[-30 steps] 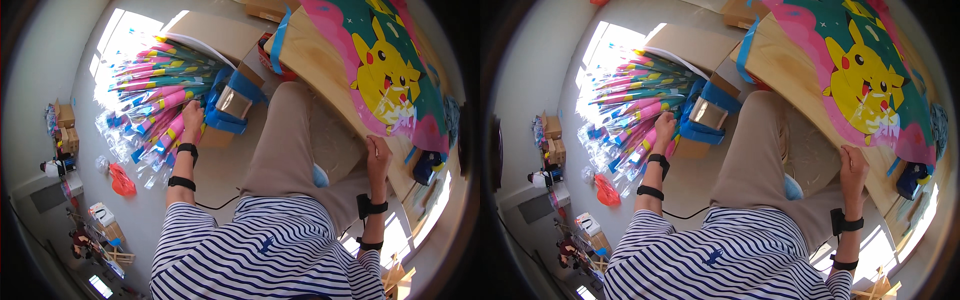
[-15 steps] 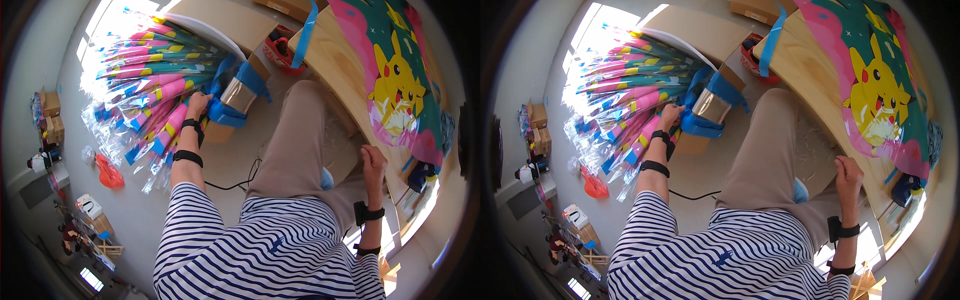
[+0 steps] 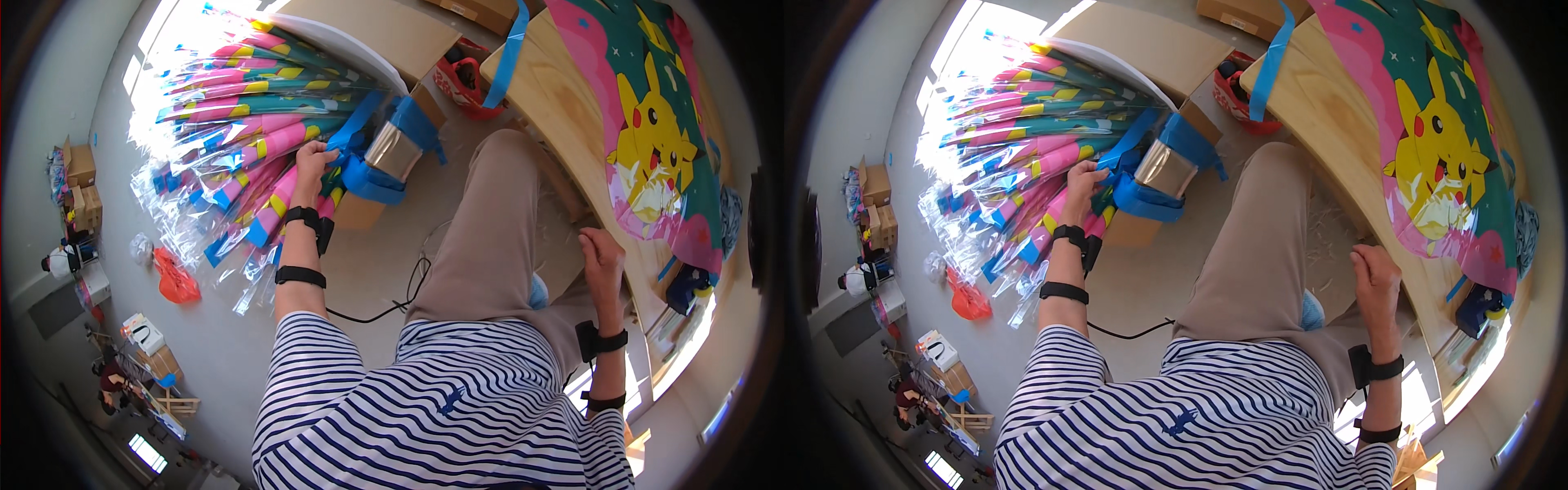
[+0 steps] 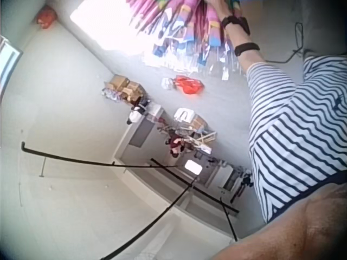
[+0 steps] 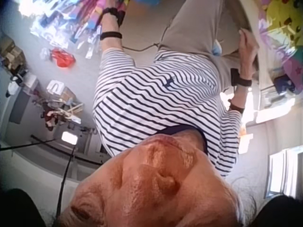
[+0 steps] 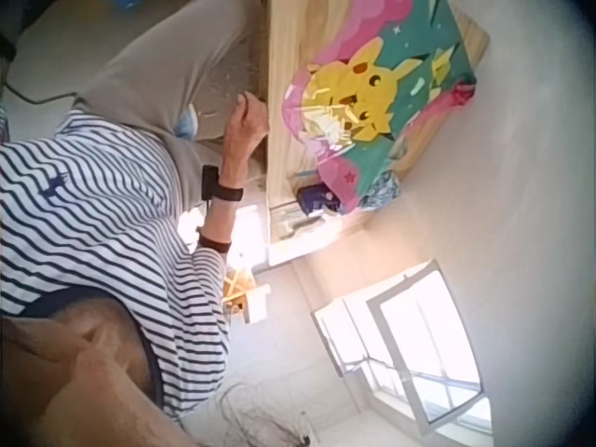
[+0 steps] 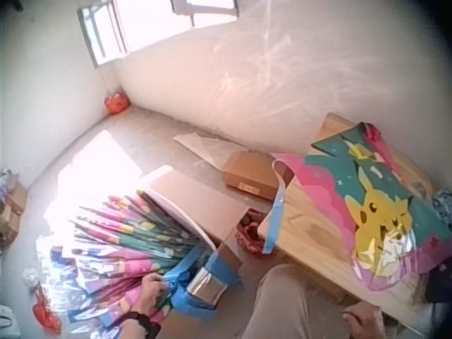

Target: Assemble a kite by attaching decorative tails using adhesive tape.

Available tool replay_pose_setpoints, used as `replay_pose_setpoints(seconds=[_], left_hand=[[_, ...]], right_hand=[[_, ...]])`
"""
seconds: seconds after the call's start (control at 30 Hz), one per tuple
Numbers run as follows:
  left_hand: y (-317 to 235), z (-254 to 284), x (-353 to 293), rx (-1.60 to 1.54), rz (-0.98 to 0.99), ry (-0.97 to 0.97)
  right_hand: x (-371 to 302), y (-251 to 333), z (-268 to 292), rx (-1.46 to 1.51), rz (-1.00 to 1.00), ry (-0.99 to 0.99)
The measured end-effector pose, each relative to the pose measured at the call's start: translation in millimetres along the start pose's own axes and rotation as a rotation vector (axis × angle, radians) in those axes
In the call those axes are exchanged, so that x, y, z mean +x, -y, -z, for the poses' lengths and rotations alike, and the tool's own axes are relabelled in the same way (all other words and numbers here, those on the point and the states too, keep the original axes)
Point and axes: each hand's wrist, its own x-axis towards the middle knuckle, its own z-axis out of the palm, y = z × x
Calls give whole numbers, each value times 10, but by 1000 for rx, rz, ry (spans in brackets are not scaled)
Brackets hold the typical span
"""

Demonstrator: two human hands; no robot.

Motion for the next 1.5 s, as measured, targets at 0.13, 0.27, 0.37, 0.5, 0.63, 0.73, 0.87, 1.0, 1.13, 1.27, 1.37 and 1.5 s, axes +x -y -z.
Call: replay_pose_setpoints(seconds=[0.13,0.27,0.37,0.5,0.63,0.73,0.87,1.0,1.13,1.27,1.37,1.5], left_hand=[[1,38,-2,-12,-26,11],[38,-26,43,61,-124,71],[181,-100,-42,13,-290,30],[14,-335,-465,-119,-314,13],[-65,-381,-886,-228,-382,48],[-129,-415,-1216,17,-509,-5],[-291,-475,-1714,356,-814,-90],[-260,-584,-2034,473,-936,38],[-212,-616,-2117,502,-965,63],[-240,-464,-1923,223,-758,-134],[-150,-422,-1763,91,-564,72],[-221,-609,-1852,158,-719,144]], right_hand=[[29,6,-101,29,38,20],[127,186,-194,72,73,88],[315,403,-301,112,134,184],[641,848,-547,121,255,327],[939,1377,-1097,246,290,414],[940,1553,-1622,389,171,496],[804,1701,-2096,837,-562,762],[741,1764,-2164,1246,-910,871],[692,1553,-2425,1072,-695,768],[758,1511,-2365,974,-633,711],[769,1498,-2402,979,-588,727],[765,1520,-2365,893,-809,681]])
